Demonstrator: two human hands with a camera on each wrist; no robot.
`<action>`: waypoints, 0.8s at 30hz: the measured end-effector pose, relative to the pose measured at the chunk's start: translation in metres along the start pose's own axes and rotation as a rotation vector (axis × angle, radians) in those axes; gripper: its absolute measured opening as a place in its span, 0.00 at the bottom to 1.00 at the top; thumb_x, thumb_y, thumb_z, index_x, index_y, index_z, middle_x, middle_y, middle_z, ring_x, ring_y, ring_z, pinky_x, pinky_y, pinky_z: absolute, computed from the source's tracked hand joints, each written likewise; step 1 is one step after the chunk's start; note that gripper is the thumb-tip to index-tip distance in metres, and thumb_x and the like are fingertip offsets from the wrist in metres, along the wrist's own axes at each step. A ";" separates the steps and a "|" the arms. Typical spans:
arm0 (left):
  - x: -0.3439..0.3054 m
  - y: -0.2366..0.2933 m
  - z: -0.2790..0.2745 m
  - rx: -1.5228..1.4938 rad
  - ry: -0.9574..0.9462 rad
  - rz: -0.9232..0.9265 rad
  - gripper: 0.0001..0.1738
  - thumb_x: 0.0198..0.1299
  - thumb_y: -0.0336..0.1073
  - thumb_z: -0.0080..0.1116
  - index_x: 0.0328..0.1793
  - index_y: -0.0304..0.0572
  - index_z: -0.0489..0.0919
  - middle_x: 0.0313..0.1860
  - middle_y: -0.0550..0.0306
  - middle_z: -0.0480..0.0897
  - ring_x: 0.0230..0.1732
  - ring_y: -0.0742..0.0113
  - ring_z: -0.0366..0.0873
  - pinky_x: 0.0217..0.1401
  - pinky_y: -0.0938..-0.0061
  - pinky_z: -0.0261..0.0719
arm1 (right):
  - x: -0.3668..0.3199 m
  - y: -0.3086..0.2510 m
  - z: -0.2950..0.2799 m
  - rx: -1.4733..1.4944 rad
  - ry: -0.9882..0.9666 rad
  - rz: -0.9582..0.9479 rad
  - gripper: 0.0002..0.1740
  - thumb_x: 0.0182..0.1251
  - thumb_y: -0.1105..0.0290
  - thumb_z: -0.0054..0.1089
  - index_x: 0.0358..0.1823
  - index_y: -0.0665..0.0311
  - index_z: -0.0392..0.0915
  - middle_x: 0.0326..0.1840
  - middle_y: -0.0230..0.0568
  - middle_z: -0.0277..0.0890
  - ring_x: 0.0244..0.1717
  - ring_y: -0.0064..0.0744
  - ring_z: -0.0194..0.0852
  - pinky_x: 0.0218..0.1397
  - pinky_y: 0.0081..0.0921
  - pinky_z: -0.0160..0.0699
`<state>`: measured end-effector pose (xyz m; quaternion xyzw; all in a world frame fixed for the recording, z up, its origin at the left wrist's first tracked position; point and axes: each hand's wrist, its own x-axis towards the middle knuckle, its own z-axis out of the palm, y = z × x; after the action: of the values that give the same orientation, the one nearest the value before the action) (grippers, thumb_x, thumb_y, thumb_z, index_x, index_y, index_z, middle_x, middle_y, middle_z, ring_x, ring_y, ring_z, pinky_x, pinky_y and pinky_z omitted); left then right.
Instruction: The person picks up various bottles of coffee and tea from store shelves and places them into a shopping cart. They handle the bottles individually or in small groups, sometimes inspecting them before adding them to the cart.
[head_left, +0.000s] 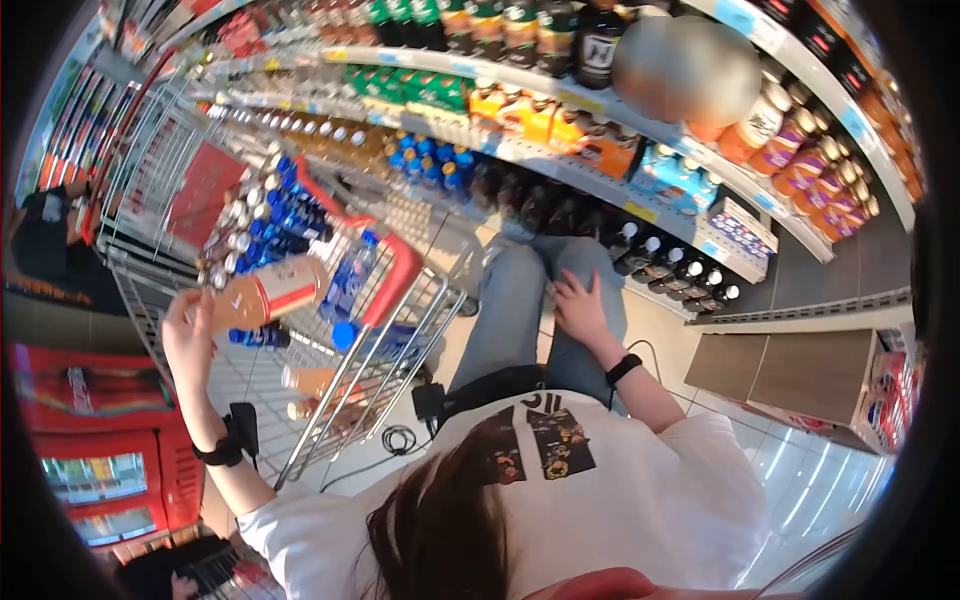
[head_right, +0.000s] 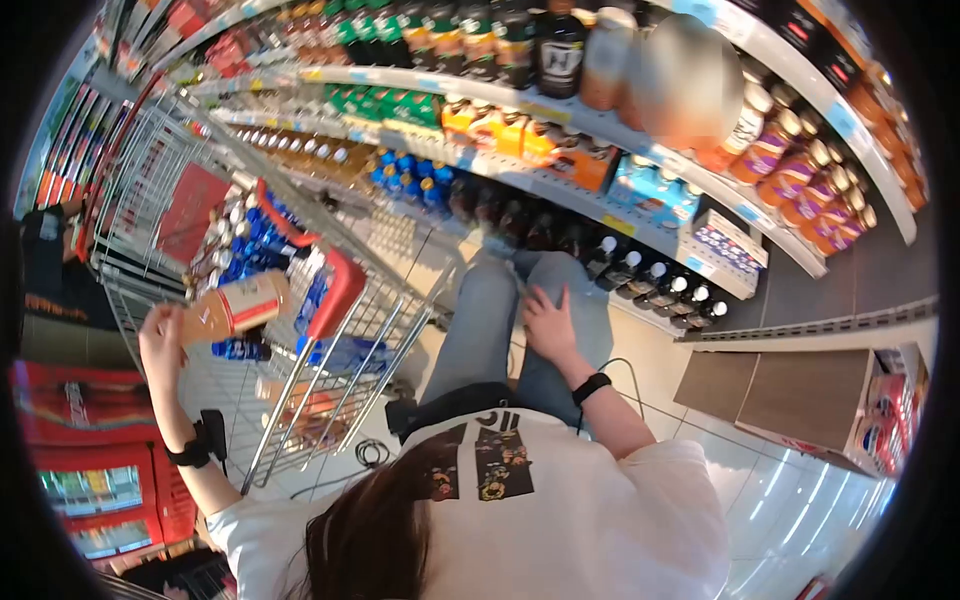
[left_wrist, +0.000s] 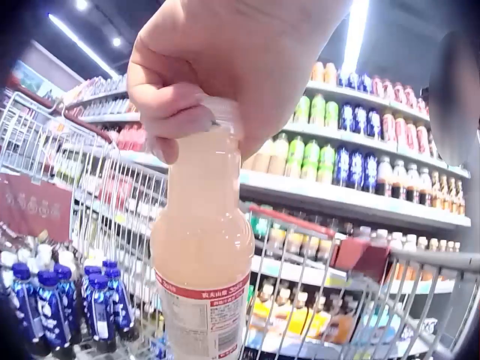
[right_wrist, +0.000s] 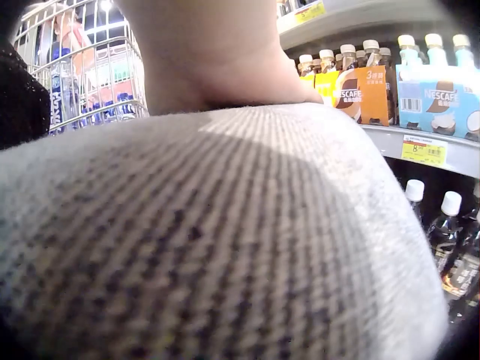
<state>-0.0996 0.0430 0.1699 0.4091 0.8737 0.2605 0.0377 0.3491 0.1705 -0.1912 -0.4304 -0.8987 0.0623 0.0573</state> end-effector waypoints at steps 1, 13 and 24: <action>0.003 -0.006 -0.005 -0.086 0.041 0.052 0.14 0.61 0.43 0.56 0.39 0.37 0.78 0.22 0.60 0.77 0.12 0.78 0.66 0.12 0.80 0.59 | 0.003 0.001 -0.002 0.000 0.003 0.003 0.14 0.51 0.63 0.58 0.39 0.57 0.78 0.55 0.30 0.70 0.69 0.34 0.52 0.69 0.67 0.33; -0.003 0.000 0.023 0.283 -0.050 0.151 0.17 0.45 0.44 0.65 0.32 0.37 0.78 0.24 0.44 0.77 0.27 0.50 0.77 0.32 0.67 0.73 | 0.010 -0.007 -0.012 0.000 -0.030 -0.046 0.11 0.54 0.65 0.56 0.39 0.57 0.78 0.56 0.29 0.70 0.69 0.35 0.52 0.69 0.68 0.32; 0.019 -0.050 0.083 0.349 -0.556 -0.100 0.22 0.49 0.51 0.61 0.35 0.37 0.79 0.24 0.52 0.79 0.27 0.62 0.79 0.31 0.70 0.75 | 0.010 -0.006 -0.009 -0.004 -0.037 -0.018 0.10 0.55 0.65 0.55 0.38 0.57 0.77 0.56 0.28 0.70 0.70 0.34 0.51 0.69 0.67 0.30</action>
<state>-0.1234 0.0658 0.0771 0.4217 0.8802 -0.0168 0.2170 0.3401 0.1752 -0.1807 -0.4214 -0.9035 0.0678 0.0401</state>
